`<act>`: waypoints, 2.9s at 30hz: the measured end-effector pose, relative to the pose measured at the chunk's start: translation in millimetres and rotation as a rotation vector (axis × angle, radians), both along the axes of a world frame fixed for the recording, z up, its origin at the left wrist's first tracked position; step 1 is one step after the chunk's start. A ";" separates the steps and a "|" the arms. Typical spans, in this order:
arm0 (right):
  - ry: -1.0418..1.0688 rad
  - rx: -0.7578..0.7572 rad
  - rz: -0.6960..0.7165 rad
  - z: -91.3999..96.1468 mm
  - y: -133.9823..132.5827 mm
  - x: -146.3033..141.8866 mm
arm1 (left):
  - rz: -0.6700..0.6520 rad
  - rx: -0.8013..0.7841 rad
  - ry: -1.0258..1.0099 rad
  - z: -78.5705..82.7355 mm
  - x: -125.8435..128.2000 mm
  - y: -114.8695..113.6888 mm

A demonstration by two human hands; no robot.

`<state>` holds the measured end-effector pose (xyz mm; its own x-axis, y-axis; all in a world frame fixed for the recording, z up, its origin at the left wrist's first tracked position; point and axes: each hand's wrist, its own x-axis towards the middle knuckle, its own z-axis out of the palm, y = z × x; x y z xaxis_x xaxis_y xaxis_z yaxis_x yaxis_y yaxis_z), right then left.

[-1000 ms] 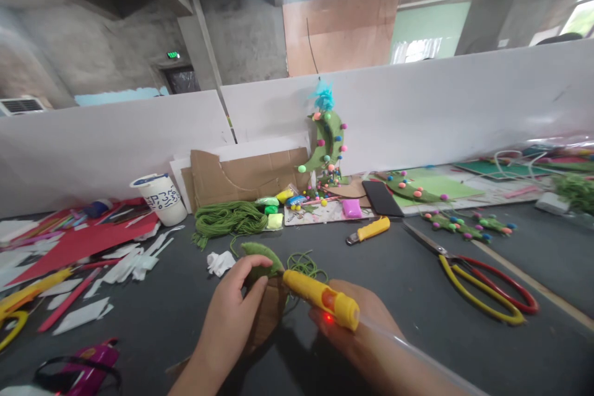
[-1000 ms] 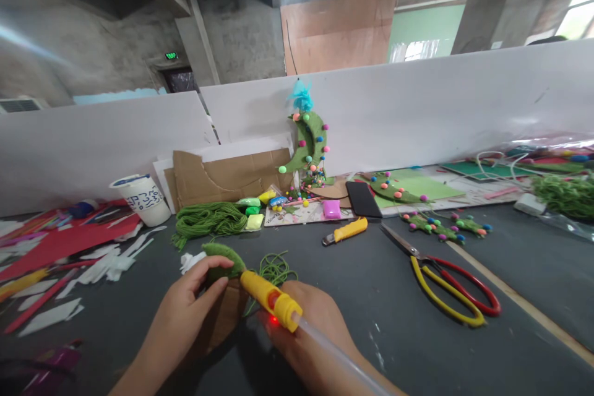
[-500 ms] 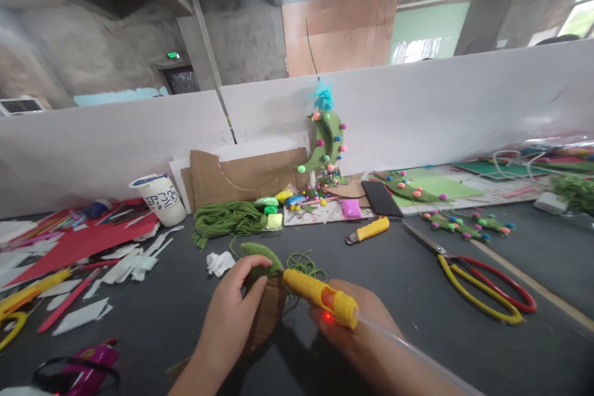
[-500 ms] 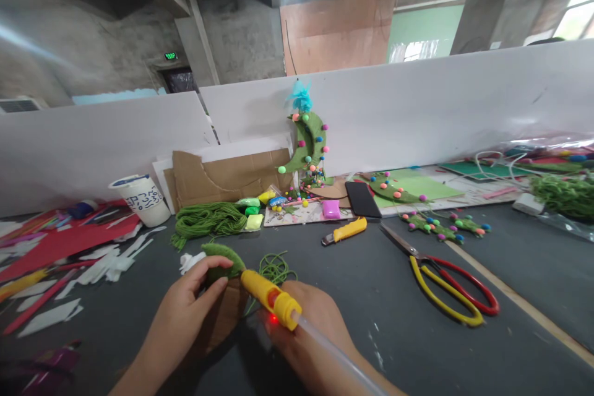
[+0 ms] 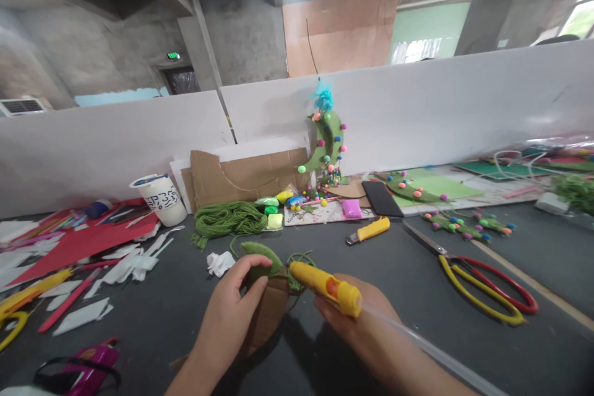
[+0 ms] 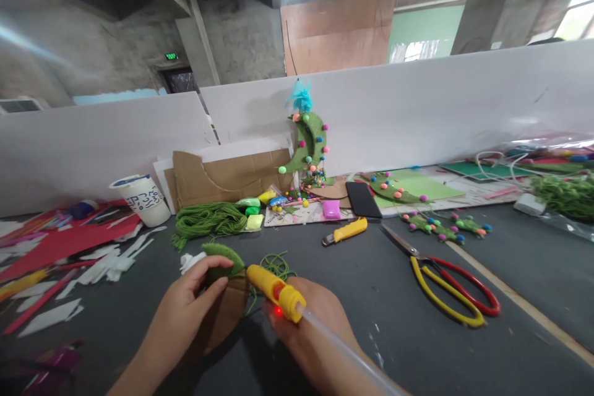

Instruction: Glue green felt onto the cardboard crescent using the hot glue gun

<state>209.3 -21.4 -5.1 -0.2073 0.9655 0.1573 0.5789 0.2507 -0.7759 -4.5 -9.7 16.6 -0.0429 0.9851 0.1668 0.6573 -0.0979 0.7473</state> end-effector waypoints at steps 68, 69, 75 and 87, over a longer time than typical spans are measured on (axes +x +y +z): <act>0.162 -0.109 0.067 4.5 8.2 0.3 | -0.281 -0.124 -0.067 12.2 20.6 -17.5; 0.166 -0.110 0.067 3.6 8.4 0.1 | -0.281 -0.126 -0.070 12.3 20.9 -17.9; 0.180 -0.135 0.059 2.7 7.8 -0.1 | -0.267 -0.127 -0.120 13.3 21.1 -19.8; 0.290 -0.222 0.124 7.3 5.2 -2.0 | -0.235 -0.120 -0.161 12.6 23.9 -18.4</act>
